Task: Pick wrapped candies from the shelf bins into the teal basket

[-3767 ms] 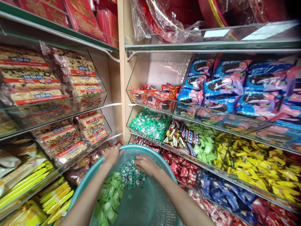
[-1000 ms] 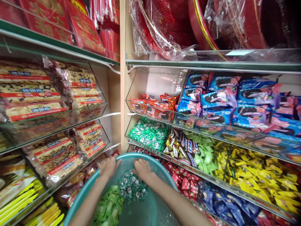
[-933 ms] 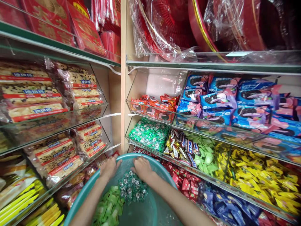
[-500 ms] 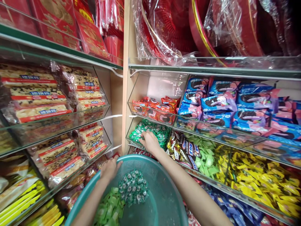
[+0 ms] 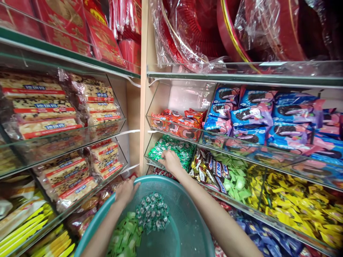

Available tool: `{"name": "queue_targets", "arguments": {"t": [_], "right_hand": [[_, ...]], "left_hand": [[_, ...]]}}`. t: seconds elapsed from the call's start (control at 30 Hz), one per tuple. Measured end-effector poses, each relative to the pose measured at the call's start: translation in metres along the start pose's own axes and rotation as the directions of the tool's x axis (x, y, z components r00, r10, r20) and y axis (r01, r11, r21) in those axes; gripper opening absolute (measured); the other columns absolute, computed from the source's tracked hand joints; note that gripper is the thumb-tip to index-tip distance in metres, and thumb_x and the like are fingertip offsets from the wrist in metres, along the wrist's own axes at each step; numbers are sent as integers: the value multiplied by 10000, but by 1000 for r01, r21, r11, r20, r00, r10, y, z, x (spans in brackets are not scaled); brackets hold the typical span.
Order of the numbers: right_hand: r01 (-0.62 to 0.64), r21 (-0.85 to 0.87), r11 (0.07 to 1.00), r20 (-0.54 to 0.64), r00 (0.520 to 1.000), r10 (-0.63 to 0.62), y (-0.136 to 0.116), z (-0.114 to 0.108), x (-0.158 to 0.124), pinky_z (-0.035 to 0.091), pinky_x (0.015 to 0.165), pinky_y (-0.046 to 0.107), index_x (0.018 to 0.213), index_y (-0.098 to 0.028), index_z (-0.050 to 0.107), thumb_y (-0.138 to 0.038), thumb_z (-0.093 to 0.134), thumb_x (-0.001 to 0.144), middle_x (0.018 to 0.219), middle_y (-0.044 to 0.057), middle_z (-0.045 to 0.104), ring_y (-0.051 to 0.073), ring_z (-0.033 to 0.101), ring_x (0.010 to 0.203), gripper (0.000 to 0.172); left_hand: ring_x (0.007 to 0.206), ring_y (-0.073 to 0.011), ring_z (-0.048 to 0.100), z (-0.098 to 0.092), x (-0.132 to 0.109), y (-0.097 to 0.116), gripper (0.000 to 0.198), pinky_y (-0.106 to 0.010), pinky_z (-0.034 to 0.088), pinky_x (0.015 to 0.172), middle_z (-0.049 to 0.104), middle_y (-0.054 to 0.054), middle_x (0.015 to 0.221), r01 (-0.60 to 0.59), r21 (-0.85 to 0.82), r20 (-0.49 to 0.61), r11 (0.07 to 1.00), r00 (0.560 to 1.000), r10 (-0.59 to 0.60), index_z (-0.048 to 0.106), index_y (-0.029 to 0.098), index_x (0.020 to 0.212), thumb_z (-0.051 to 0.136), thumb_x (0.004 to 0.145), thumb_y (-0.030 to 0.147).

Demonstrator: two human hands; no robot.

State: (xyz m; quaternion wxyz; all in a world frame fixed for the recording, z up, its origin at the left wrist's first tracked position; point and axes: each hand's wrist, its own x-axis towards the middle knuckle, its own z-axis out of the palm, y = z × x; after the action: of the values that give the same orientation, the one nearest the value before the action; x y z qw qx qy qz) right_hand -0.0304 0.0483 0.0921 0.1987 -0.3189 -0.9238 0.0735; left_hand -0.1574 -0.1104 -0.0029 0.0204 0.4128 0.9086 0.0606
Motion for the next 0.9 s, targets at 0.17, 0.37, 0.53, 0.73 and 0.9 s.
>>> {"name": "queue_targets", "arguments": {"t": [0.17,0.37,0.53,0.73,0.9], "right_hand": [[75,167,983,-90,994,-61,1,3,2,368,671,214,775,-176,604,-202,598,773,821,21,617,129,547,785,27],[178,506,844,-214,974,-77,-7,-21,-19,353,580,204,692,-169,572,-206,610,764,649,-33,547,95,491,600,89],[331,436,837,-200,942,-268,-2,11,-61,371,649,219,707,-180,557,-201,609,795,709,-20,551,117,504,707,104],[389,1,921,54,920,-389,8,80,-91,392,756,287,785,-185,551,-193,492,871,848,42,584,180,509,846,105],[366,-118,923,100,929,-355,17,98,-96,394,736,298,809,-178,572,-195,435,902,869,58,600,187,514,851,166]], "left_hand": [[953,-253,618,-1,0,1,405,-349,452,771,640,-122,1059,16,-3,6,1000,1000,-16,497,185,1181,327,900,422],[966,-252,611,2,3,-1,405,-358,442,802,648,-121,1036,-12,24,-21,1000,1000,13,521,184,1158,334,896,431],[963,-256,612,3,6,-1,421,-359,444,799,651,-120,1035,-13,37,-25,999,1000,14,518,184,1164,332,893,447],[951,-259,618,4,7,0,406,-367,444,794,653,-115,1027,-21,42,-35,999,999,23,524,193,1146,338,890,447],[957,-259,616,5,7,2,389,-369,444,797,655,-116,1016,-13,57,-5,998,1000,14,531,189,1133,348,891,432]]}}
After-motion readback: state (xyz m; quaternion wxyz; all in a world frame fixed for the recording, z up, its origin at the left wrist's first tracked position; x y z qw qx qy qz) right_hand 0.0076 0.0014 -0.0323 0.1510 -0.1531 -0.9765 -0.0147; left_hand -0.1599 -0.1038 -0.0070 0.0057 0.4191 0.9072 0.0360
